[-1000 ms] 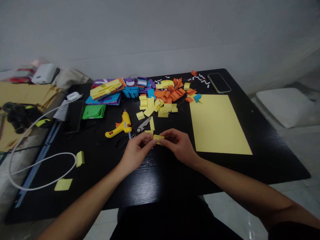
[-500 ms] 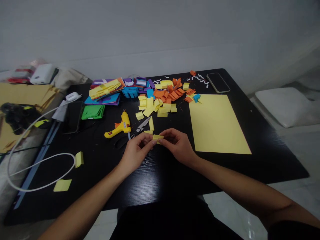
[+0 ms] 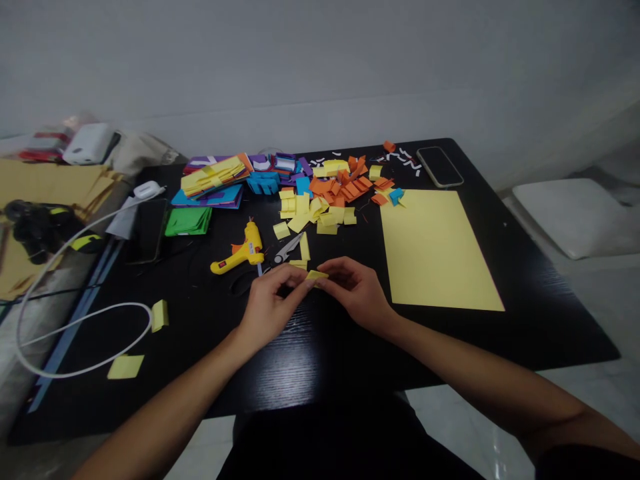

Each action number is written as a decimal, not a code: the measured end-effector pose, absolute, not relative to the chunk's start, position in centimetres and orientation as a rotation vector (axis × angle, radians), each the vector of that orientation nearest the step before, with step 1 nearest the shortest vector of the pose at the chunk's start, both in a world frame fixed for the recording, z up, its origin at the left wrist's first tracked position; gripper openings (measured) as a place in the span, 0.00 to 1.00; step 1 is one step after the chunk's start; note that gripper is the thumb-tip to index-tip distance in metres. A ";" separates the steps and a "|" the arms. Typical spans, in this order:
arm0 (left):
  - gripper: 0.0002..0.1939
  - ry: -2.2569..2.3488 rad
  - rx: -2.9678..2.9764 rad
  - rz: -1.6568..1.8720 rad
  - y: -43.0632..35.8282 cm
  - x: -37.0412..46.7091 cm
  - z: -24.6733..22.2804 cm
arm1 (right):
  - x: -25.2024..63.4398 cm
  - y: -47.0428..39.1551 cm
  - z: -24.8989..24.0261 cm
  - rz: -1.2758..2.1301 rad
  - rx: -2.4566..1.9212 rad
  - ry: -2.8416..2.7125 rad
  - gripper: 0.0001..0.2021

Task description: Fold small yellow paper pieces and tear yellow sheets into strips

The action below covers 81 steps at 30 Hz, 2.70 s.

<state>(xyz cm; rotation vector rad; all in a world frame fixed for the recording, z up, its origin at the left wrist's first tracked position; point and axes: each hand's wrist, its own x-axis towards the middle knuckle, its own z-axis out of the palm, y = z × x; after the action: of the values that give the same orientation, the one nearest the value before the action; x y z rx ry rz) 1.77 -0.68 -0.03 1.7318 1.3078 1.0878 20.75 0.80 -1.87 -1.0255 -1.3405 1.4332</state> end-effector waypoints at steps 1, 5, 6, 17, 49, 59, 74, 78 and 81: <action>0.06 1.305 1.727 1.094 -0.7 1.8 0.0 | 20.7 0.8 -1.9 1.432 -1.027 -1.338 0.13; 0.05 1.304 1.705 1.106 -0.8 1.9 0.1 | 20.7 0.7 -1.9 1.429 -1.030 -1.333 0.13; 0.05 1.308 1.706 1.105 -0.8 1.9 0.1 | 20.7 0.7 -2.0 1.429 -1.032 -1.333 0.13; 0.02 1.230 1.945 1.136 -0.7 1.4 0.3 | 20.6 0.6 -1.6 1.366 -0.998 -1.350 0.10; 0.02 1.189 2.044 1.212 -1.0 1.2 0.5 | 20.6 0.1 -1.5 1.275 -0.981 -1.401 0.07; 0.01 1.208 2.066 1.187 -1.1 1.2 0.6 | 20.5 0.1 -1.6 1.297 -1.012 -1.398 0.09; 0.04 1.277 2.021 1.057 -0.8 1.4 0.2 | 20.4 0.2 -1.7 1.383 -1.038 -1.455 0.09; 0.04 1.237 2.055 0.989 -0.4 1.3 0.2 | 20.6 0.6 -1.6 1.405 -1.087 -1.496 0.09; 0.03 1.234 2.076 0.950 -0.3 1.1 0.4 | 20.7 0.7 -1.5 1.406 -1.102 -1.524 0.09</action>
<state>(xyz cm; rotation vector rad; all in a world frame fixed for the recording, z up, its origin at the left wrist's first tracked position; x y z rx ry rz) 1.10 -0.25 0.36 2.0758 1.2341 0.9498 20.74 0.69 -1.54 -1.1015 -1.5237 1.4058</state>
